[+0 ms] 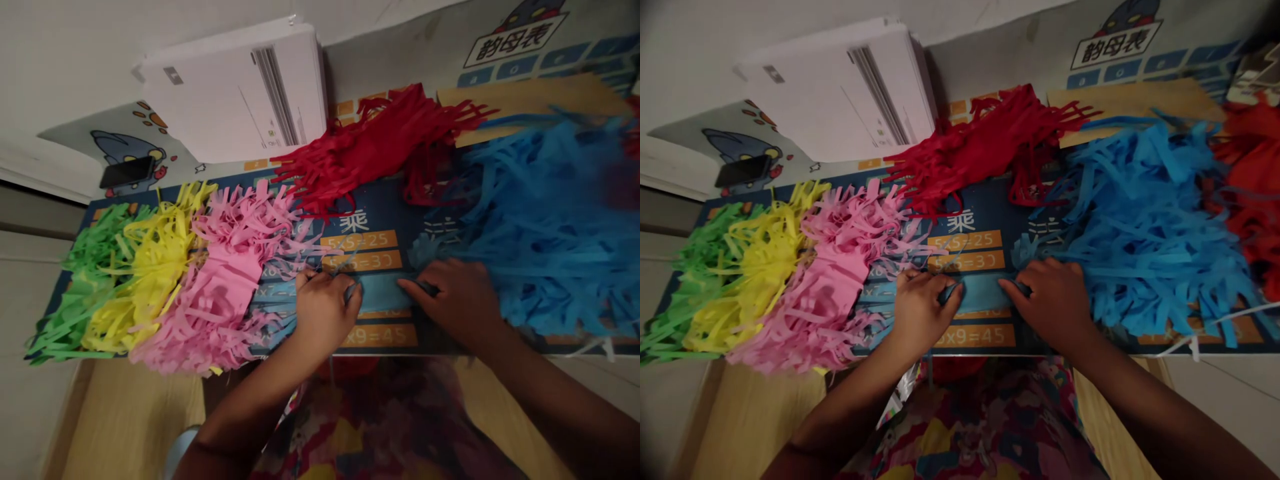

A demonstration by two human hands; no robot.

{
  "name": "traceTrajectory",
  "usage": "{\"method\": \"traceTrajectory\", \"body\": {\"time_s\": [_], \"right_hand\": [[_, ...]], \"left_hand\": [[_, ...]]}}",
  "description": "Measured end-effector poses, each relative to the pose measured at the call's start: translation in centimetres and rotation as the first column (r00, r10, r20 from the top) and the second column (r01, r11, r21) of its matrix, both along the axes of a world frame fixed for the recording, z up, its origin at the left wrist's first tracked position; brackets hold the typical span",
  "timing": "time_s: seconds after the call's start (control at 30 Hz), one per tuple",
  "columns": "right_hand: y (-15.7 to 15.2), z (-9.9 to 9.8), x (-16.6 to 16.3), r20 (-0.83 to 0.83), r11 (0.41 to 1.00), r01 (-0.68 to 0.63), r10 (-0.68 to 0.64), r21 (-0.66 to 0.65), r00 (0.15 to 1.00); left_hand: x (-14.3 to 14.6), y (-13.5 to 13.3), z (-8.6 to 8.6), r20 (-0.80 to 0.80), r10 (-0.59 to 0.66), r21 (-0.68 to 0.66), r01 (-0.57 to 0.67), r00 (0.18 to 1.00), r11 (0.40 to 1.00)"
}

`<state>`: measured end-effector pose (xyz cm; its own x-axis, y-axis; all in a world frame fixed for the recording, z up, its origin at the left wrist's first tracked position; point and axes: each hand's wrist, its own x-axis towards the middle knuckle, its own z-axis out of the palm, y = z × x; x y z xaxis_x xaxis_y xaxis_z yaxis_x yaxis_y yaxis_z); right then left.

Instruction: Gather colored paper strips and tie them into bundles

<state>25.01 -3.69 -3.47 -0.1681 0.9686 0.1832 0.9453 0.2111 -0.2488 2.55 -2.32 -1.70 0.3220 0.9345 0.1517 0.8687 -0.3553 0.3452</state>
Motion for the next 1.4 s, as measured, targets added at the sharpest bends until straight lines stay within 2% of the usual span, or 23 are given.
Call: {"method": "traceTrajectory", "body": {"time_s": [0.33, 0.43, 0.5, 0.53, 0.6, 0.67, 0.7, 0.77, 0.83, 0.87, 0.93, 1.07, 1.2, 1.3, 1.37, 1.4], "right_hand": [[0.0, 0.0, 0.0, -0.008, 1.000, 0.008, -0.008, 0.015, 1.000], [0.1, -0.3, -0.2, -0.008, 1.000, 0.018, -0.018, 0.018, 1.000], [0.2, -0.6, -0.3, -0.036, 0.999, 0.049, -0.049, 0.012, 0.998], [0.3, -0.7, -0.2, -0.056, 0.997, 0.077, -0.076, 0.011, 0.995], [0.2, -0.4, 0.0, -0.085, 0.988, 0.153, -0.150, 0.036, 0.985], [-0.2, 0.3, 0.6, -0.079, 0.973, 0.197, -0.188, 0.122, 0.979], [-0.7, 0.8, 1.0, -0.062, 0.971, 0.161, -0.152, 0.176, 0.986], [-1.7, 1.9, 1.9, 0.004, 0.970, -0.068, 0.069, 0.232, 0.998], [-2.5, 2.5, 2.6, 0.077, 0.921, -0.338, 0.329, 0.194, 0.941], [-2.7, 2.6, 2.8, 0.103, 0.893, -0.422, 0.411, 0.158, 0.906], [-2.5, 2.5, 3.1, 0.137, 0.873, -0.472, 0.457, 0.119, 0.879], [-0.7, 2.3, 3.7, 0.153, 0.881, -0.446, 0.424, 0.161, 0.893], [0.4, 3.1, 4.7, 0.092, 0.903, -0.383, 0.372, 0.194, 0.924], [-0.2, 3.8, 4.3, 0.046, 0.928, -0.257, 0.254, 0.268, 0.966], [-1.2, 3.9, 2.9, 0.028, 0.917, -0.198, 0.201, 0.346, 0.979], [-1.6, 3.8, 2.0, 0.039, 0.902, -0.212, 0.213, 0.376, 0.976]], "left_hand": [[0.0, 0.1, -0.5, -0.014, -0.004, 0.020, 0.004, 1.000, 1.000], [0.2, -0.1, -0.1, -0.037, 0.009, 0.038, -0.007, 0.999, 0.999], [0.4, 0.0, 0.5, -0.074, 0.012, 0.103, -0.004, 0.997, 0.995], [0.5, 0.2, 0.8, -0.106, -0.023, 0.141, 0.038, 0.994, 0.989], [0.5, 0.6, 1.4, -0.214, -0.215, 0.164, 0.252, 0.953, 0.954], [0.4, 1.1, 1.9, -0.335, -0.449, 0.089, 0.502, 0.828, 0.860], [0.4, 1.2, 2.1, -0.379, -0.528, 0.042, 0.584, 0.760, 0.811], [0.3, 1.3, 2.7, -0.423, -0.591, -0.010, 0.649, 0.687, 0.761], [0.3, 1.1, 3.1, -0.422, -0.600, -0.020, 0.655, 0.679, 0.755], [0.4, 1.0, 3.3, -0.416, -0.600, -0.022, 0.652, 0.683, 0.758], [0.6, 0.7, 3.4, -0.409, -0.588, -0.020, 0.638, 0.697, 0.770], [0.8, 0.4, 2.6, -0.371, -0.534, 0.037, 0.586, 0.760, 0.809], [0.2, 0.4, 1.4, -0.304, -0.477, 0.108, 0.528, 0.824, 0.842], [-0.4, 0.5, 0.8, -0.250, -0.472, 0.165, 0.518, 0.845, 0.839], [-0.7, 0.6, 0.5, -0.213, -0.484, 0.203, 0.523, 0.849, 0.828], [-0.8, 0.7, 0.4, -0.199, -0.487, 0.218, 0.523, 0.850, 0.824]]}}
